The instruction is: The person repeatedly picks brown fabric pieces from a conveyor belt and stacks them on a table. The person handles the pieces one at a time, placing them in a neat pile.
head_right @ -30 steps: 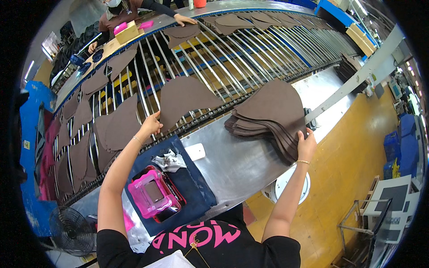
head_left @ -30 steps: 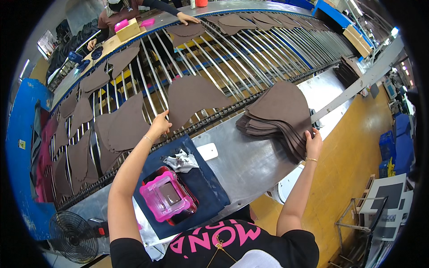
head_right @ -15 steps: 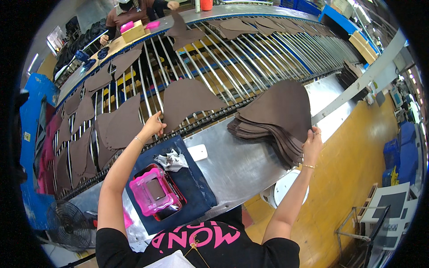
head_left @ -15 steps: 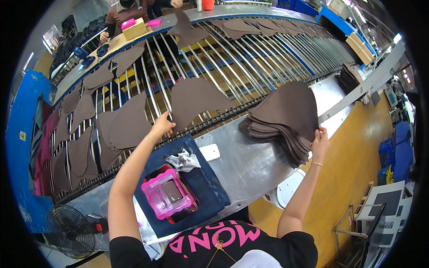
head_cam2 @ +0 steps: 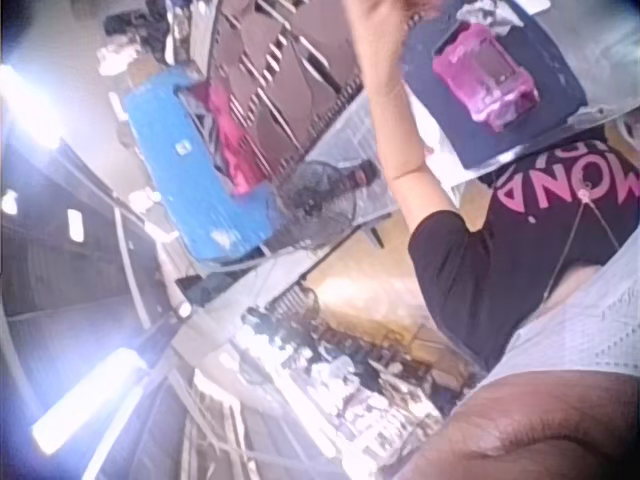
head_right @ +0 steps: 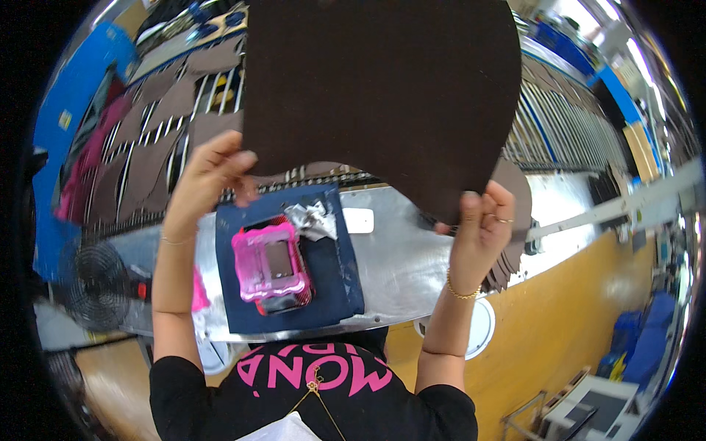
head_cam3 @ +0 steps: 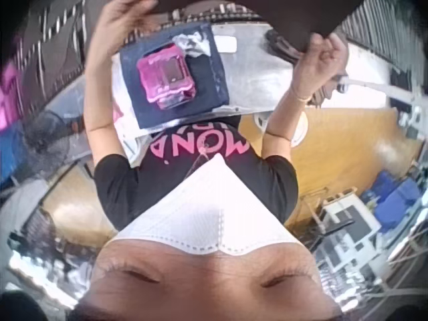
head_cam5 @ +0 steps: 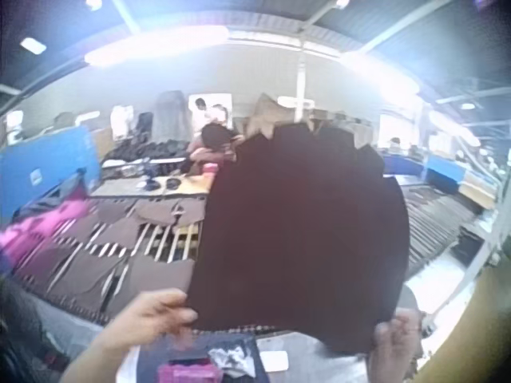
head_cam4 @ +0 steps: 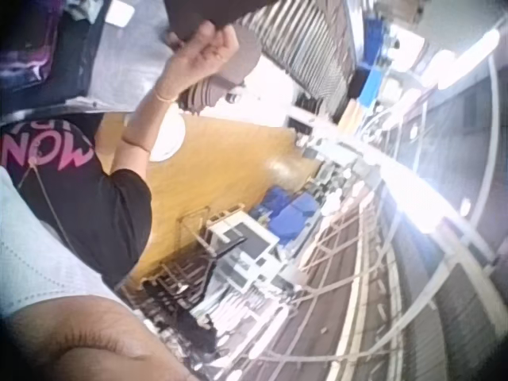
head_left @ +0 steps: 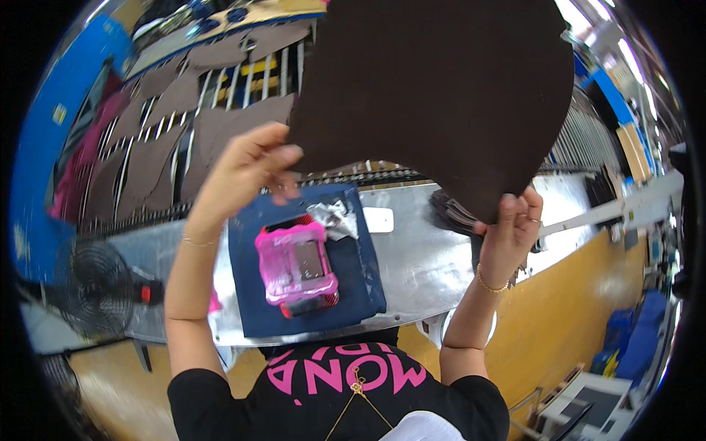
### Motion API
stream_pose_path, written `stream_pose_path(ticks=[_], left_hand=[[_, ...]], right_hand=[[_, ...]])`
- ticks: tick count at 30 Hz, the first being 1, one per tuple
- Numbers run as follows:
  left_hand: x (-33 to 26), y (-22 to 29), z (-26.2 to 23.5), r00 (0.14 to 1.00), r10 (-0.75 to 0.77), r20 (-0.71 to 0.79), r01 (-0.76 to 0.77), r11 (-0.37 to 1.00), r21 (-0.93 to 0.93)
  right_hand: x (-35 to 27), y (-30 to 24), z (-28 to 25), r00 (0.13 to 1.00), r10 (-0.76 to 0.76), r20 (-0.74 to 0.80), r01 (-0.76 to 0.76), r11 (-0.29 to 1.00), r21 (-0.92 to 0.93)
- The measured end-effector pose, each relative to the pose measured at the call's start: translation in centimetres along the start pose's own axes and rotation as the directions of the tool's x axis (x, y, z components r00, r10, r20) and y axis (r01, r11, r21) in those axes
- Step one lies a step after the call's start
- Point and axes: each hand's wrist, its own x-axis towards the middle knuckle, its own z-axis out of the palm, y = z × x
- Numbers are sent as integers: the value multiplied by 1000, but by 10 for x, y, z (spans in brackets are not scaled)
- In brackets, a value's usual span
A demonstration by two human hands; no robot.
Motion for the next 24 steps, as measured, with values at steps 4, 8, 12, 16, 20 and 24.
stream_pose_path(ticks=[4,8,12,16,20,24], left_hand=[[-83,19,-72,901,219,-375,-109,950,293],[-161,30,-104,805,357,-474,-122,881,457],[-202,14,-107,733,443,-517,-140,841,522],[-219,-3,-94,739,346,-577,-40,879,476],[-212,-26,-78,808,203,-553,16,931,366],[-183,-42,-56,905,2,-426,125,954,271]], right_hand=[[-29,16,53,874,44,485,41,986,-162],[-73,29,105,754,44,655,20,996,-90],[-83,27,125,636,-76,768,251,961,-113],[-89,38,123,572,-163,804,434,892,-128],[-81,42,95,551,-264,791,582,801,-138],[-78,40,59,596,-185,781,581,770,-262]])
